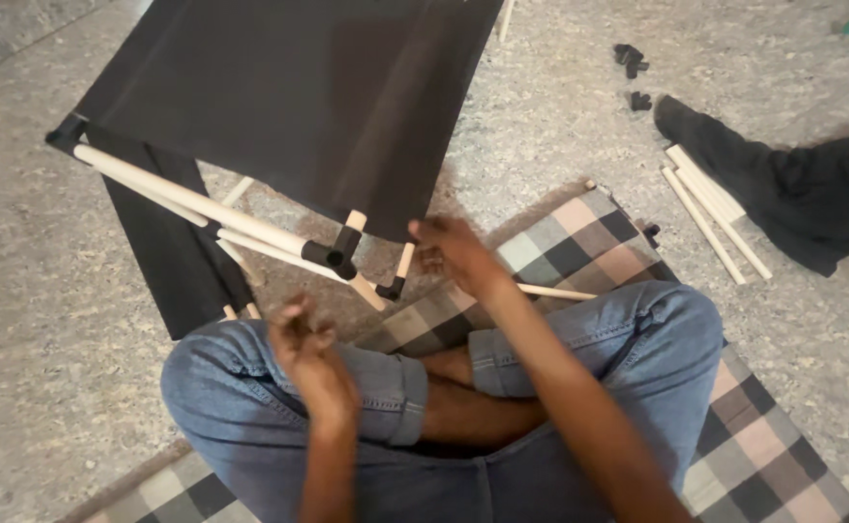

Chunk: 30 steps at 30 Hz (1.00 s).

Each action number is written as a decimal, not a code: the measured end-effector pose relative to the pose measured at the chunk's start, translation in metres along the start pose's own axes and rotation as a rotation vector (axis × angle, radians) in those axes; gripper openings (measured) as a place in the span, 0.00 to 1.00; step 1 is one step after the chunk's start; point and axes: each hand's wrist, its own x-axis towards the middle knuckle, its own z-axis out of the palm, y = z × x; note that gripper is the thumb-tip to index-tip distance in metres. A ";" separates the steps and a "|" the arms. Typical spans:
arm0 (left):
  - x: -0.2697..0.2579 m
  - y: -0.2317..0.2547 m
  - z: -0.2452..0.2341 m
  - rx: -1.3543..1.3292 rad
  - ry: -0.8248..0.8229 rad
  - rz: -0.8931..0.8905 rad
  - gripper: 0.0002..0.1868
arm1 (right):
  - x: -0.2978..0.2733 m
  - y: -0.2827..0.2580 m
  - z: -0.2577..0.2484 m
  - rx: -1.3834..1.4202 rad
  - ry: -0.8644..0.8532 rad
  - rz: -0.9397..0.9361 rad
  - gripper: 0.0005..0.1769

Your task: The person assembles a small folding chair by connecting wooden dowels with black plastic connectors and attaching a black fabric seat. They work on the floor, inserting dowels into the fabric sleeves and securing joints to form the frame.

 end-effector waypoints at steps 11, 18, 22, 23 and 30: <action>-0.001 -0.093 0.015 0.031 -0.055 -0.449 0.11 | -0.003 0.028 0.007 -0.146 -0.027 -0.072 0.14; -0.003 -0.120 0.007 0.061 -0.028 -0.232 0.06 | -0.021 0.034 0.023 -0.113 0.044 -0.144 0.16; 0.002 -0.124 0.008 0.065 -0.070 -0.149 0.05 | -0.027 0.034 0.029 -0.039 0.053 -0.181 0.17; -0.001 -0.124 0.008 0.082 -0.064 -0.141 0.05 | -0.028 0.037 0.029 -0.019 0.056 -0.182 0.17; -0.014 -0.071 0.024 0.240 -0.075 -0.207 0.31 | -0.024 0.042 0.023 -0.048 -0.047 -0.239 0.13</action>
